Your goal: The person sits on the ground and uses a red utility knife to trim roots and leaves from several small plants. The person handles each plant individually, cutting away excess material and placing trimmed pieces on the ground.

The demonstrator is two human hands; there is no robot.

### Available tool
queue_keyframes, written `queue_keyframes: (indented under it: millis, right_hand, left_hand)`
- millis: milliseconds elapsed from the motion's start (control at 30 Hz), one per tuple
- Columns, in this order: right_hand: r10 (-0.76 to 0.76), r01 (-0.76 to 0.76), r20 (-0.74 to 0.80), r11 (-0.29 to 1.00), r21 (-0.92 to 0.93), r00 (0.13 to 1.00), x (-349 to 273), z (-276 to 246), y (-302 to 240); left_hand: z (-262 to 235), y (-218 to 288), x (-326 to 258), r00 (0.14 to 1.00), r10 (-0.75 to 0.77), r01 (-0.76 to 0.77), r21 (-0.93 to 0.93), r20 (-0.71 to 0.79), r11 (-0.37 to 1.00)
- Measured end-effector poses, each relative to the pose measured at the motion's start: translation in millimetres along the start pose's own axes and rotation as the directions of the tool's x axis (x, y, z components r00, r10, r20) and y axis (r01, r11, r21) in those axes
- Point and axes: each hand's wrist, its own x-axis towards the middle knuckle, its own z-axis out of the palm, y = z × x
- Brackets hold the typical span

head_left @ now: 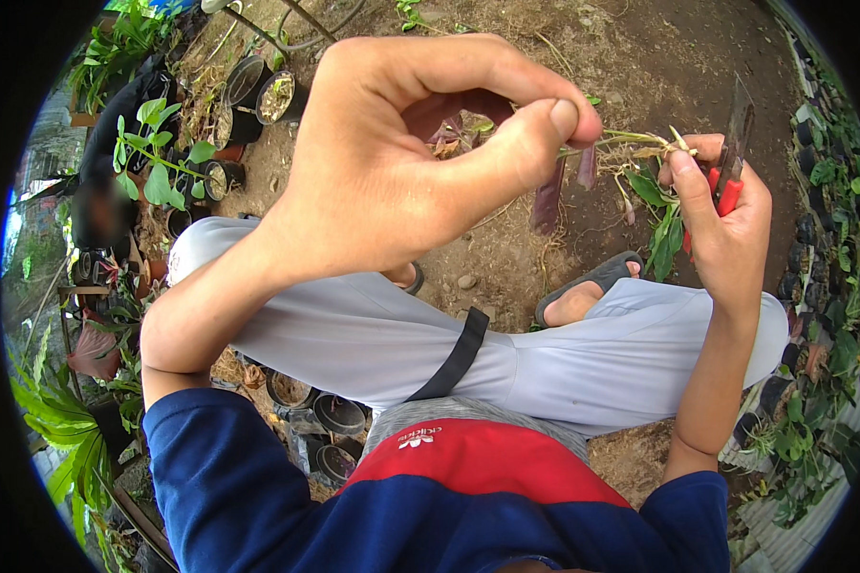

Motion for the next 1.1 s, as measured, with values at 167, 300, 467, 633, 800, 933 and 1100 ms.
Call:
queue_keyframes:
  millis: [167, 300, 467, 633, 800, 933, 1100]
  right_hand:
    - [0.022, -0.022, 0.007, 1.000, -0.013, 1.000, 1, 1, -3]
    - [0.060, -0.059, 0.031, 0.998, -0.029, 0.998, 0, -2, -4]
    - [0.063, -0.063, 0.017, 0.998, -0.013, 0.998, -1, 0, 0]
    - [0.088, -0.087, 0.022, 0.996, -0.019, 0.996, -1, 0, 2]
    - [0.088, -0.088, 0.039, 0.996, 0.002, 0.995, 1, 1, 2]
    - [0.109, -0.109, 0.031, 0.994, 0.008, 0.994, 1, 0, 1]
    - [0.088, -0.087, -0.063, 0.996, 0.025, 0.994, 1, -9, -4]
  left_hand:
    - [1, 4, -2, 0.999, -0.010, 0.014, 0.107, -0.038, 0.994]
    - [-2, 3, -1, 0.998, 0.010, -0.007, 0.049, -0.069, 0.999]
    - [2, 8, -6, 0.975, -0.166, 0.156, -0.078, -0.149, 0.985]
    - [4, 16, -2, 0.949, -0.252, 0.223, -0.163, -0.188, 0.961]
    - [5, 19, -3, 0.942, -0.254, 0.226, -0.143, -0.220, 0.963]
    - [-9, 23, 2, 0.979, -0.012, 0.048, 0.173, -0.203, 0.984]
    - [-70, 53, 18, 0.827, 0.419, -0.171, 0.541, -0.376, 0.823]
